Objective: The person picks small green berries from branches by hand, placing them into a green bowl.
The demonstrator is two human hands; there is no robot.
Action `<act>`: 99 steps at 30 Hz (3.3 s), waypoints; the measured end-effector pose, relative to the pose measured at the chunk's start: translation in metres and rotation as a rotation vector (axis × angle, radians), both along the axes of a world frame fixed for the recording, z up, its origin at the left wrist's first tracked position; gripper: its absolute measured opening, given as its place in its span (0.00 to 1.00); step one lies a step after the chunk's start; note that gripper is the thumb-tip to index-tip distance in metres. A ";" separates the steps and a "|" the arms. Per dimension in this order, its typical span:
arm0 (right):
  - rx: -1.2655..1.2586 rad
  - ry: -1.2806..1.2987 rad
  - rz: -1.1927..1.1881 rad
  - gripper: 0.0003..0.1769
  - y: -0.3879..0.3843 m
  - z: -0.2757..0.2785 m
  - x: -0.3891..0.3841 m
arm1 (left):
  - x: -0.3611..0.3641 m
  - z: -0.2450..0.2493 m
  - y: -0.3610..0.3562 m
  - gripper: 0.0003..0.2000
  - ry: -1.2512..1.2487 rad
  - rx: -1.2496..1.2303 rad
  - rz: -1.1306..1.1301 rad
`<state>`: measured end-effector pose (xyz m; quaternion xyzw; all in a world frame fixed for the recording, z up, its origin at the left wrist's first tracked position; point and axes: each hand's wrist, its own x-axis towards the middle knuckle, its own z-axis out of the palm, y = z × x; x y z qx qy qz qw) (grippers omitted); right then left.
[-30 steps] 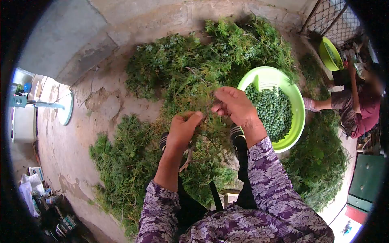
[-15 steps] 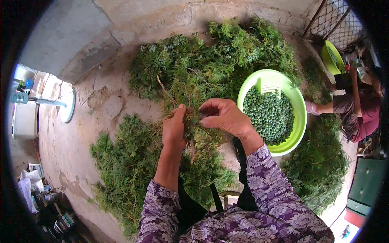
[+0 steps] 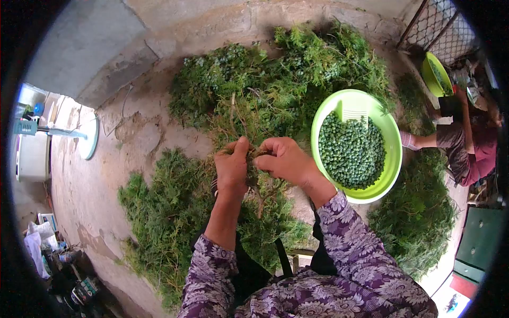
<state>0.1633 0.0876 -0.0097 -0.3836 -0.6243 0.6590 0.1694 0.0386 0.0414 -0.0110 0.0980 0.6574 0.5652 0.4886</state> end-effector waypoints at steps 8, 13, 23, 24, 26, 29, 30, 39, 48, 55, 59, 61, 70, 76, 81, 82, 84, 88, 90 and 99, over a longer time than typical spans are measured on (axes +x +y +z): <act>-0.145 -0.008 0.004 0.13 -0.007 0.014 0.003 | 0.003 -0.002 -0.004 0.12 0.084 0.056 -0.039; -0.369 0.171 0.273 0.10 -0.003 0.028 0.020 | -0.015 -0.012 -0.003 0.11 0.080 0.016 0.035; 0.043 0.060 0.041 0.16 -0.002 0.017 0.007 | -0.015 -0.017 -0.001 0.11 0.013 0.103 0.094; 0.041 0.059 0.041 0.16 -0.005 0.016 0.004 | -0.014 -0.014 -0.001 0.11 0.013 0.101 0.094; 0.194 0.020 0.020 0.14 -0.009 0.009 0.001 | -0.009 -0.005 -0.001 0.10 0.040 0.080 0.086; 0.178 0.021 0.054 0.12 -0.008 -0.002 -0.001 | -0.002 0.010 0.002 0.10 0.020 0.010 0.150; 0.178 0.022 0.053 0.12 -0.008 -0.002 -0.001 | -0.004 0.006 0.001 0.10 0.021 0.010 0.149; -0.616 0.251 0.192 0.08 -0.011 0.023 0.010 | -0.019 -0.012 0.000 0.11 0.259 0.024 0.110; -0.601 0.276 0.133 0.14 -0.017 0.026 0.015 | -0.059 -0.022 -0.005 0.12 -0.330 0.179 0.220; 0.053 0.165 -0.036 0.15 -0.035 -0.011 -0.020 | -0.056 -0.029 -0.001 0.13 -0.350 0.162 0.169; 0.027 0.233 -0.071 0.16 -0.038 -0.017 -0.034 | -0.048 -0.021 -0.002 0.15 -0.403 0.130 0.126; 0.028 0.214 -0.085 0.15 -0.039 -0.020 -0.036 | -0.047 -0.021 -0.003 0.15 -0.378 0.091 0.144; 0.034 0.108 0.050 0.15 -0.038 -0.015 -0.041 | -0.053 -0.028 -0.004 0.12 -0.432 0.217 0.215; 0.212 0.314 -0.037 0.15 -0.037 -0.012 -0.048 | -0.057 -0.028 -0.004 0.10 -0.568 0.254 0.245; 0.181 0.195 0.091 0.12 -0.050 0.002 -0.036 | -0.086 -0.034 -0.011 0.06 -0.843 0.410 0.234; 0.182 0.195 0.092 0.12 -0.049 0.003 -0.033 | -0.091 -0.035 -0.013 0.06 -0.842 0.412 0.234; -0.024 0.120 0.116 0.11 -0.041 0.007 -0.023 | -0.098 -0.037 -0.018 0.05 -0.932 0.515 0.014; -0.207 0.224 -0.446 0.07 0.003 0.035 0.013 | -0.104 -0.056 -0.013 0.06 -0.830 0.416 0.224; 0.194 0.013 -0.606 0.11 0.031 0.013 0.049 | -0.095 -0.040 -0.014 0.07 -0.814 0.520 0.287; 0.604 -0.418 -0.597 0.21 0.053 0.000 0.077 | -0.053 0.002 -0.008 0.09 -0.124 0.182 0.104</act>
